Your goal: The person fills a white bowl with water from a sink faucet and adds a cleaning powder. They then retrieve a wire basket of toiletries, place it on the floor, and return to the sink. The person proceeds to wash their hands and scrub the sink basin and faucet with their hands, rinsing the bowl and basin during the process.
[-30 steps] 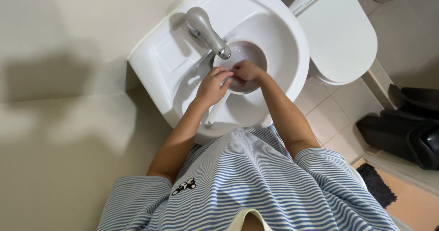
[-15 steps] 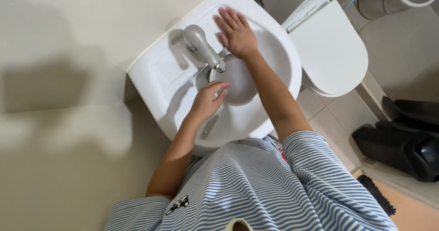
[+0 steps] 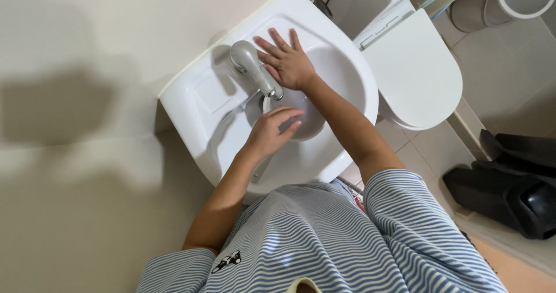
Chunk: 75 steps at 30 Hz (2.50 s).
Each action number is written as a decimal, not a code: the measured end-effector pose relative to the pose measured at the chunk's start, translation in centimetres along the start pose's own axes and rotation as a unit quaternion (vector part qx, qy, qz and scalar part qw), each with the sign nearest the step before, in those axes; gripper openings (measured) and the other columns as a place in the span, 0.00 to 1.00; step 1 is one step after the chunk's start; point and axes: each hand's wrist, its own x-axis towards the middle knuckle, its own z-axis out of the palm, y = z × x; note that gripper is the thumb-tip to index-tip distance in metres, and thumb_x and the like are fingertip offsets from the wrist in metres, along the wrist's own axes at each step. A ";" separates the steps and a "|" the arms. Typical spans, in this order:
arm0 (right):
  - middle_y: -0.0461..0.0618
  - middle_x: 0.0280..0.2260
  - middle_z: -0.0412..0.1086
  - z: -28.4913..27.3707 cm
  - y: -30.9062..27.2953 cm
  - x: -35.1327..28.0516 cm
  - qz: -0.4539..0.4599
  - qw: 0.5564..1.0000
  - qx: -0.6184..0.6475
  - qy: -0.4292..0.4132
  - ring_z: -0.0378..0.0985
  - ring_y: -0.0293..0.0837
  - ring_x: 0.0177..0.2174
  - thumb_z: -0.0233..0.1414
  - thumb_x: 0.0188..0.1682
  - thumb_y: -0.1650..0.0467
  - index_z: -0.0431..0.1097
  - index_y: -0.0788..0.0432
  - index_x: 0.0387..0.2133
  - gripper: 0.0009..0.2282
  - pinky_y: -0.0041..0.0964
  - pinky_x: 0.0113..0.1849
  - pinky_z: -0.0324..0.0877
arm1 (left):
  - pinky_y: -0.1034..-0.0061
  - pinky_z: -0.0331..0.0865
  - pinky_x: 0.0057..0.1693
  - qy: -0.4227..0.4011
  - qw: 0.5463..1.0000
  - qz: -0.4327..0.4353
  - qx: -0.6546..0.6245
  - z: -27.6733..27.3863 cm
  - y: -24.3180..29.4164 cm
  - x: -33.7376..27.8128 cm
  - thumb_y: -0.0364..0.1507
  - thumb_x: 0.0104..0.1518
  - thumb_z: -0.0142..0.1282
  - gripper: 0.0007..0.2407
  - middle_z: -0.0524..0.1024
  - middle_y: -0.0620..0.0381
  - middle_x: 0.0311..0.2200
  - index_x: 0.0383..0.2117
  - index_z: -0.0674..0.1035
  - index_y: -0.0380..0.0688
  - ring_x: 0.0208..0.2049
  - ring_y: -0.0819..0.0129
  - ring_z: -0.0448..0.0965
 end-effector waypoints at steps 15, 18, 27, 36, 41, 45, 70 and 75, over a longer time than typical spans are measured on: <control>0.39 0.73 0.40 -1.1 2.8 2.0 -0.005 0.997 0.072 0.033 0.36 0.54 0.72 0.36 0.62 0.51 0.48 0.47 0.74 0.29 0.68 0.69 0.35 | 0.79 0.82 0.44 0.137 0.986 0.090 -0.042 -1.8 2.5 3.7 0.19 0.62 0.57 0.09 0.81 0.53 0.43 0.47 0.81 0.39 0.41 0.69 0.85; 0.48 0.71 0.41 -1.2 1.8 2.3 0.192 0.971 -0.009 0.139 0.37 0.57 0.68 0.36 0.58 0.52 0.49 0.51 0.71 0.30 0.71 0.63 0.33 | 0.79 0.81 0.41 0.145 0.985 0.083 -0.032 -0.5 1.4 3.4 0.19 0.61 0.58 0.08 0.81 0.54 0.39 0.45 0.82 0.39 0.37 0.70 0.85; 0.45 0.74 0.36 -0.3 4.4 1.3 -0.030 0.999 0.006 0.009 0.35 0.61 0.72 0.37 0.62 0.51 0.42 0.44 0.74 0.29 0.66 0.69 0.38 | 0.70 0.76 0.47 0.128 0.990 0.060 0.029 5.0 -1.8 3.7 0.24 0.58 0.60 0.06 0.81 0.53 0.37 0.39 0.83 0.41 0.39 0.60 0.83; 0.46 0.73 0.31 -7.1 -1.0 3.9 0.237 0.969 -0.025 -0.057 0.31 0.73 0.69 0.35 0.60 0.55 0.40 0.39 0.73 0.27 0.81 0.61 0.32 | 0.70 0.76 0.45 0.104 0.994 -0.020 0.020 6.2 -5.0 3.5 0.25 0.59 0.58 0.06 0.82 0.52 0.38 0.39 0.83 0.40 0.39 0.57 0.83; 0.41 0.73 0.39 -2.7 0.1 1.3 0.041 0.999 -0.033 0.002 0.36 0.64 0.70 0.36 0.61 0.57 0.47 0.39 0.71 0.24 0.78 0.62 0.30 | 0.69 0.75 0.46 0.084 0.996 -0.037 0.014 5.2 -4.0 1.6 0.25 0.59 0.57 0.06 0.82 0.51 0.37 0.40 0.83 0.40 0.38 0.56 0.83; 0.46 0.69 0.49 -3.5 0.6 -0.7 0.025 0.998 0.054 0.001 0.42 0.55 0.68 0.43 0.54 0.54 0.53 0.49 0.68 0.29 0.67 0.65 0.32 | 0.69 0.75 0.47 0.093 0.996 -0.011 0.009 3.9 -4.5 -0.2 0.25 0.59 0.59 0.06 0.82 0.51 0.38 0.40 0.83 0.40 0.40 0.58 0.83; 0.60 0.25 0.71 9.4 -2.3 -9.2 0.494 0.708 0.503 -0.019 0.73 0.51 0.24 0.53 0.52 0.72 0.73 0.68 0.27 0.09 0.46 0.29 0.68 | 0.78 0.74 0.41 0.253 0.965 -0.005 -0.066 -4.5 -6.9 -0.6 0.24 0.64 0.57 0.05 0.84 0.53 0.36 0.41 0.83 0.36 0.34 0.72 0.81; 0.51 0.28 0.72 -5.7 -4.8 -7.6 0.292 0.523 0.793 0.112 0.75 0.43 0.28 0.48 0.58 0.71 0.71 0.65 0.32 0.09 0.37 0.34 0.75 | 0.78 0.76 0.49 0.291 0.949 -0.005 -0.120 -5.5 -7.8 -0.1 0.23 0.67 0.53 0.06 0.82 0.55 0.38 0.43 0.81 0.34 0.40 0.73 0.82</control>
